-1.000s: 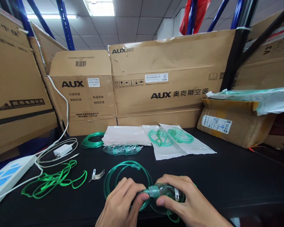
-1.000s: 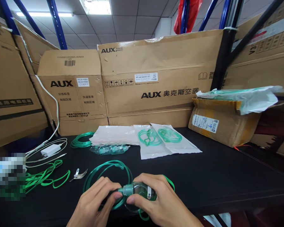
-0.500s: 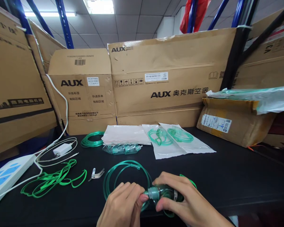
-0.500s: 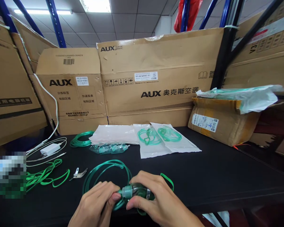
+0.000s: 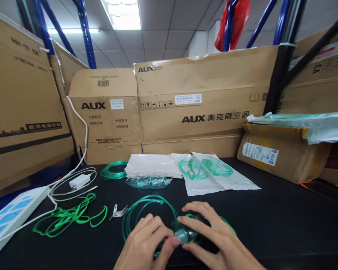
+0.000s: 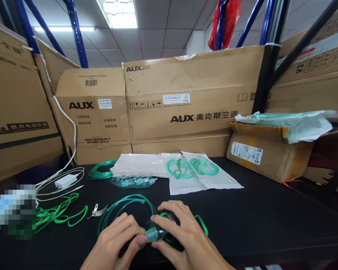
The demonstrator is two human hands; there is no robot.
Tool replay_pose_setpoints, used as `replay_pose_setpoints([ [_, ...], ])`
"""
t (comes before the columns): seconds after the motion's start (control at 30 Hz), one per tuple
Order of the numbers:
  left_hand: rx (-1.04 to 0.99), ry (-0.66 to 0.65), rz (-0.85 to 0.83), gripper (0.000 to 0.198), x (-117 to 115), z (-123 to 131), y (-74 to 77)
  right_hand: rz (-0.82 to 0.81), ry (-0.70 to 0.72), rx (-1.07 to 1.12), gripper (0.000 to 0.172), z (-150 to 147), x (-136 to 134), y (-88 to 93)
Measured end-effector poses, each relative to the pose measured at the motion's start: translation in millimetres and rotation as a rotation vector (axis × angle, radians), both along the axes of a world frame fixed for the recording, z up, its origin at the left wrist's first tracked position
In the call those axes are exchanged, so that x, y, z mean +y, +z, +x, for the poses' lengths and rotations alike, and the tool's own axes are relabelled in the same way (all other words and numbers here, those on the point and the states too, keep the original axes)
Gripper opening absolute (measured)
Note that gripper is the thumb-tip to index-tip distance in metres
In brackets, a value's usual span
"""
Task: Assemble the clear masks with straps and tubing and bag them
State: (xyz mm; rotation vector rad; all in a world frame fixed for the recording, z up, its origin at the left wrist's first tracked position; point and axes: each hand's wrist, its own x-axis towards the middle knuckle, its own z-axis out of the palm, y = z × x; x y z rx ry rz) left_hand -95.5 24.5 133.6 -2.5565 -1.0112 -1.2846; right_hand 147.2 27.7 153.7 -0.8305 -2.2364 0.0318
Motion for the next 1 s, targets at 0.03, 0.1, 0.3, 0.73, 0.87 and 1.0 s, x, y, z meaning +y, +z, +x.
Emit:
replay_pose_setpoints([
  [0.03, 0.045, 0.011, -0.03, 0.032, 2, -8, 5.4, 0.078, -0.025, -0.037, 0.049, 1, 0, 0.7],
  [0.1, 0.058, 0.161, -0.069, 0.022, 6, -27, 15.7, 0.206, -0.078, -0.117, 0.048, 3, -1, 5.7],
  [0.3, 0.227, 0.396, -0.199, 0.026, 33, -57, 23.2, 0.498, -0.174, -0.289, 0.054, 6, -1, 24.5],
  [0.73, 0.256, 0.212, -0.305, 0.03, 28, -30, 44.4, -0.037, -0.026, -0.181, 0.057, -4, 10, 12.6],
  [0.87, 0.234, 0.215, -0.33, 0.038, 29, -34, 48.1, -0.04, -0.034, -0.042, 0.053, 9, -9, 12.2],
  [1.0, 0.28, 0.143, -0.328, 0.034, 38, -30, 57.9, -0.38, 0.135, 0.272, 0.033, 12, -37, 8.0],
])
